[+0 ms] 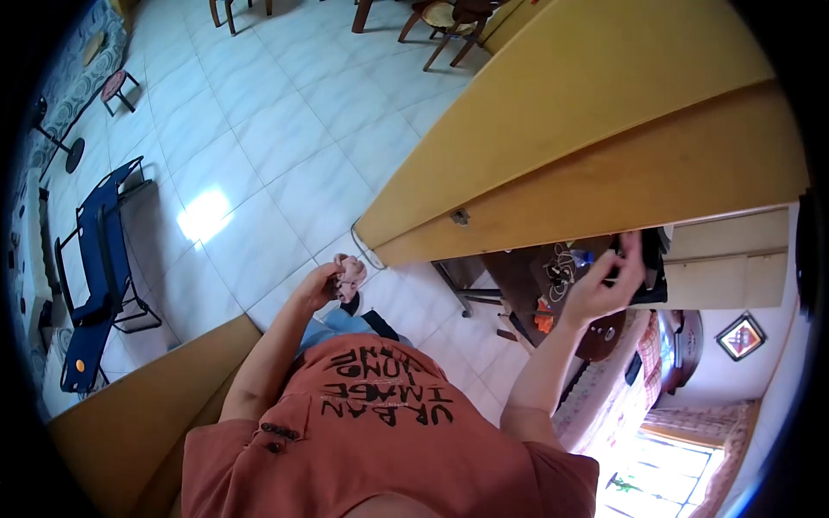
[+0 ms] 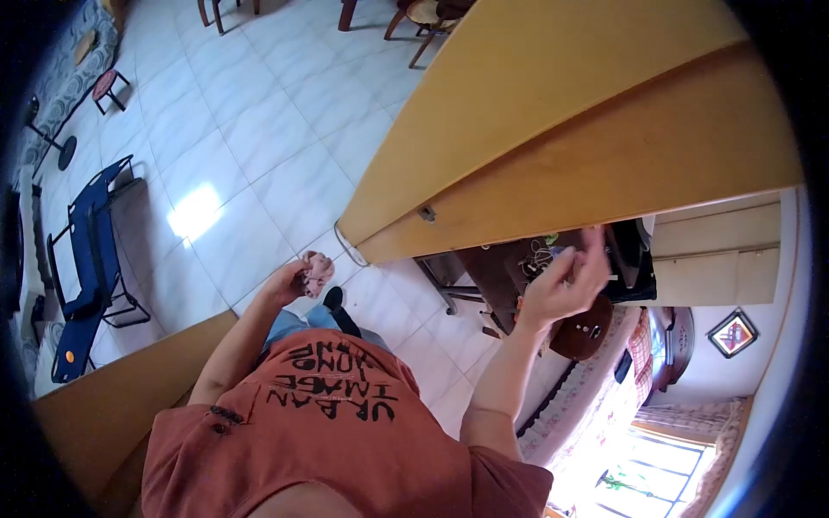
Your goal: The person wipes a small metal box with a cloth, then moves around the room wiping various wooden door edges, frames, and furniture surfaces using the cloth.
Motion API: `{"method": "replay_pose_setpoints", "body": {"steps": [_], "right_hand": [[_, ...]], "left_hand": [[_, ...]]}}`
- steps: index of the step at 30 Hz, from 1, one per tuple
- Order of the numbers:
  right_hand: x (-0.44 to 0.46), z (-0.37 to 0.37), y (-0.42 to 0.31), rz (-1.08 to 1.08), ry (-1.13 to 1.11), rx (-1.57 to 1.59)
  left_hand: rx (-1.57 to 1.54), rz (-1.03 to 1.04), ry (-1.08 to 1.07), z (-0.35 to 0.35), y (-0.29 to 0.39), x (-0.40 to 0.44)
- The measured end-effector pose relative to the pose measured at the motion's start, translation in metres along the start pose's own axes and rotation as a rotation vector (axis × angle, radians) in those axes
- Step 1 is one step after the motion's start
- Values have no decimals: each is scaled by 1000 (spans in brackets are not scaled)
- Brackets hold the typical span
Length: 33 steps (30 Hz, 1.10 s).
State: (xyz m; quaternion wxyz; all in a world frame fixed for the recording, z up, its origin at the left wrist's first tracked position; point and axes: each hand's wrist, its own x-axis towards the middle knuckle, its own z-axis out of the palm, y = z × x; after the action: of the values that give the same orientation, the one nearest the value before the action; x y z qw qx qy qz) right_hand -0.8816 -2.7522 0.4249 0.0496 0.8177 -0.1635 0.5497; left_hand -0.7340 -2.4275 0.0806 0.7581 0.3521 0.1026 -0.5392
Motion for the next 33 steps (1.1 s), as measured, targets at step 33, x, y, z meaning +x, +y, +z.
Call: {"method": "replay_pose_setpoints", "body": {"steps": [33], "right_hand": [[84, 59, 43, -311, 371, 297]], "left_hand": [[28, 684, 400, 173, -31, 226]]}}
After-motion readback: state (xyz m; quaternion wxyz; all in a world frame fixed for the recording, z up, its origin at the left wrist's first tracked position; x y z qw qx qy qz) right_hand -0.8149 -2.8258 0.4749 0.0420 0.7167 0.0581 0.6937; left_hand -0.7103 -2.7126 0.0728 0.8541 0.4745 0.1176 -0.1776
